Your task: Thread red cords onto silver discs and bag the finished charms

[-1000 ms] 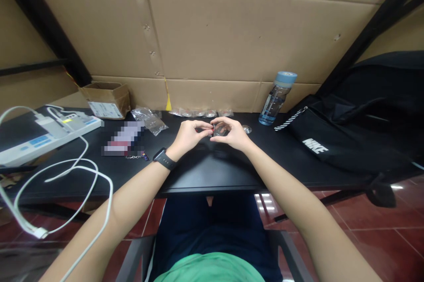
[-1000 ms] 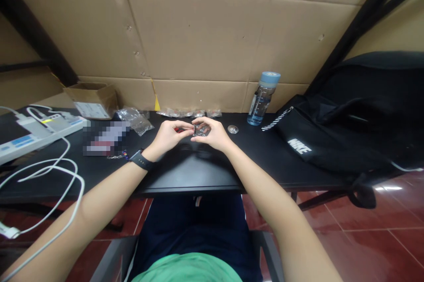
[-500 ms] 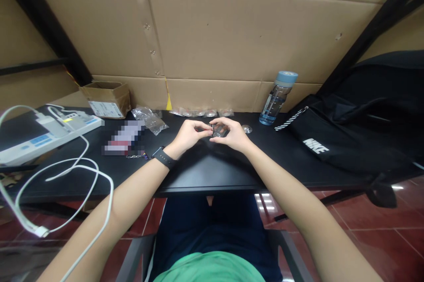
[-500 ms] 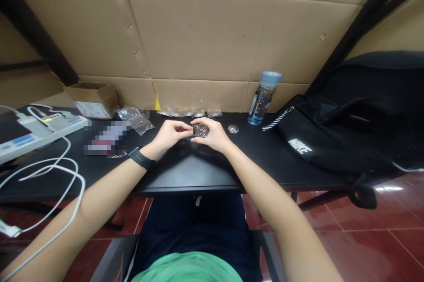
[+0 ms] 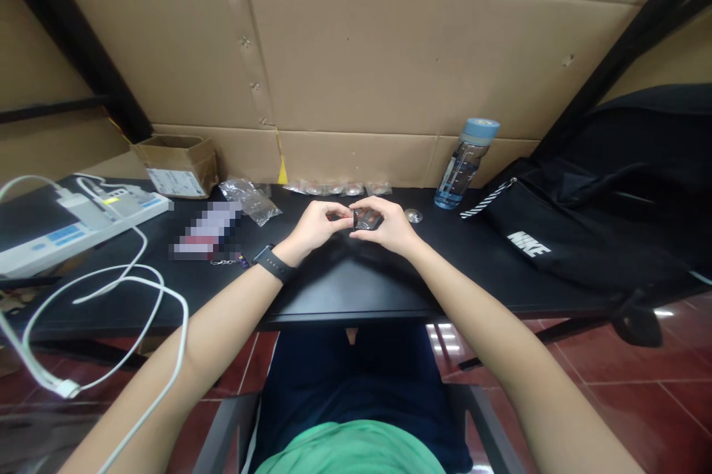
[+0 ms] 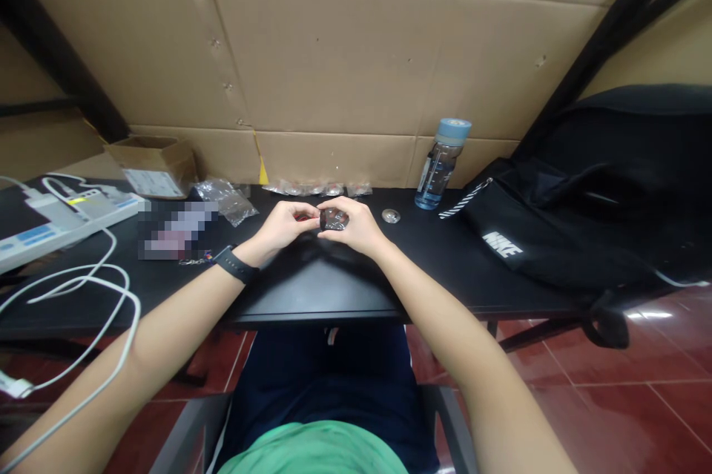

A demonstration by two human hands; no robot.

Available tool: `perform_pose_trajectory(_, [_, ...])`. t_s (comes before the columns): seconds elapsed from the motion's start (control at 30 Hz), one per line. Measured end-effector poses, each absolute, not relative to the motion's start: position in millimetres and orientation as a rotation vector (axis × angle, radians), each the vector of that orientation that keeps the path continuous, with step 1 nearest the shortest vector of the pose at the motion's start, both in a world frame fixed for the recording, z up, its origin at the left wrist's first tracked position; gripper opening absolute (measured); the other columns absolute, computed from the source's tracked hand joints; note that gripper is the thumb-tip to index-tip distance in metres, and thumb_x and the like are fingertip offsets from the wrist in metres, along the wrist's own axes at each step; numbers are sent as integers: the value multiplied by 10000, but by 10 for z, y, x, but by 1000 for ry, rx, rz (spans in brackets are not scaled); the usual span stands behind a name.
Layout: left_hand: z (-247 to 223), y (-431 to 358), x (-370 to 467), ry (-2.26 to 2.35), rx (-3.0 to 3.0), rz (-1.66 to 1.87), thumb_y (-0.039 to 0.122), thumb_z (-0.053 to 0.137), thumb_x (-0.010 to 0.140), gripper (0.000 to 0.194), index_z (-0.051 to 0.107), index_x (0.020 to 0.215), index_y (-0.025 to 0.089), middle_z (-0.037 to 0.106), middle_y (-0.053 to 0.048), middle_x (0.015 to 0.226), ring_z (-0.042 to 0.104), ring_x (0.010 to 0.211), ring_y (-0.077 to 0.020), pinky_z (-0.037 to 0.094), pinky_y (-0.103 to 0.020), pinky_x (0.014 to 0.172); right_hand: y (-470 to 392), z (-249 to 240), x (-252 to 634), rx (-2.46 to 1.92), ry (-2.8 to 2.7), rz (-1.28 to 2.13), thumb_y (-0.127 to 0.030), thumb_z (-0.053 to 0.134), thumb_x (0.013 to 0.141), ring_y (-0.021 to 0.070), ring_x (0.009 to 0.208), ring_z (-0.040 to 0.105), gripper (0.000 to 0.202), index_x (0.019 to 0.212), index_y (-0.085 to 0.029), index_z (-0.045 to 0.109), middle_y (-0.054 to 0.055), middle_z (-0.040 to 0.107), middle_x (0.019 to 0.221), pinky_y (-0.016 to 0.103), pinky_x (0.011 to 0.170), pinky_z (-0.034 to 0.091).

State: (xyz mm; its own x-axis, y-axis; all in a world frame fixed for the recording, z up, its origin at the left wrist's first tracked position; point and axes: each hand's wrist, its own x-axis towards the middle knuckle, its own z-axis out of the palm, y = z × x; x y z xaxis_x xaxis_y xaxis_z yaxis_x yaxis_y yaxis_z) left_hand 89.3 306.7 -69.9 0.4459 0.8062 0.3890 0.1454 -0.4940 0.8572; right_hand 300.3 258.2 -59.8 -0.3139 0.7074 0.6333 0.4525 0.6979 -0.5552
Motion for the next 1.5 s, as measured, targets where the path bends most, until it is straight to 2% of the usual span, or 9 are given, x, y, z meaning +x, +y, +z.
perform_pose_trajectory(0.2, [-699,3072,887,805,1922,1008,448,820,759,298,808,796,153,794,-68,848,680,801,-206,505,-330,806,2574,-607,2981,-927,-1949,269,-417,947,705,201,790,697,514,1144,-224,762,57,765,973,328,721,563])
perform_pose_trajectory(0.43, [-730,3103,872,827,1949,960,457,793,779,310,808,804,149,787,-56,828,662,772,-203,498,-333,795,2594,-613,2984,-866,-2022,143,-382,939,728,241,934,727,472,1145,-229,775,78,781,1046,364,866,563])
perform_pose_trajectory(0.63, [-691,3090,882,720,1889,1002,574,692,903,438,763,999,153,783,-95,1047,707,1020,-253,521,-389,982,2631,-626,3040,-971,-1945,168,-387,929,729,204,805,696,495,1167,-225,765,61,773,985,323,720,547])
perform_pose_trajectory(0.73, [-678,3052,883,718,1731,980,571,742,883,486,682,1138,161,759,-120,1163,704,1121,-264,520,-429,1040,2644,-637,3044,-975,-1923,187,-374,938,704,192,776,680,520,1167,-226,754,51,776,986,309,680,534])
perform_pose_trajectory(0.87, [-680,3000,894,683,1614,884,497,856,803,659,575,1297,163,764,-139,1147,730,1073,-271,548,-469,1007,2651,-657,3025,-948,-1918,224,-331,935,694,183,787,685,533,1176,-233,732,46,785,1062,305,698,540])
perform_pose_trajectory(1.03, [-689,2982,900,624,1602,892,465,824,848,638,540,1344,181,753,-122,1149,719,1097,-257,540,-470,1035,2637,-632,3034,-938,-1928,243,-319,914,716,198,850,705,536,1201,-228,704,59,774,1106,311,721,551])
perform_pose_trajectory(1.27, [-754,3044,879,559,1753,912,362,790,880,636,513,1435,221,689,-114,1248,665,1212,-245,525,-460,1095,2646,-600,3089,-901,-1971,106,-178,746,823,219,984,696,129,945,-220,748,84,717,1121,322,783,560])
perform_pose_trajectory(1.37, [-767,3057,885,541,1846,940,333,788,875,538,591,1359,203,645,-131,1342,609,1300,-252,512,-454,1123,2655,-609,3089,-930,-2002,90,-187,742,833,225,991,702,106,927,-230,764,76,721,1090,347,850,570])
perform_pose_trajectory(1.5, [-779,3063,895,520,1860,949,307,799,860,526,603,1337,204,637,-134,1364,612,1305,-258,519,-459,1121,2667,-626,3089,-928,-2034,20,-208,729,864,229,985,704,73,914,-237,774,74,722,1055,374,913,567])
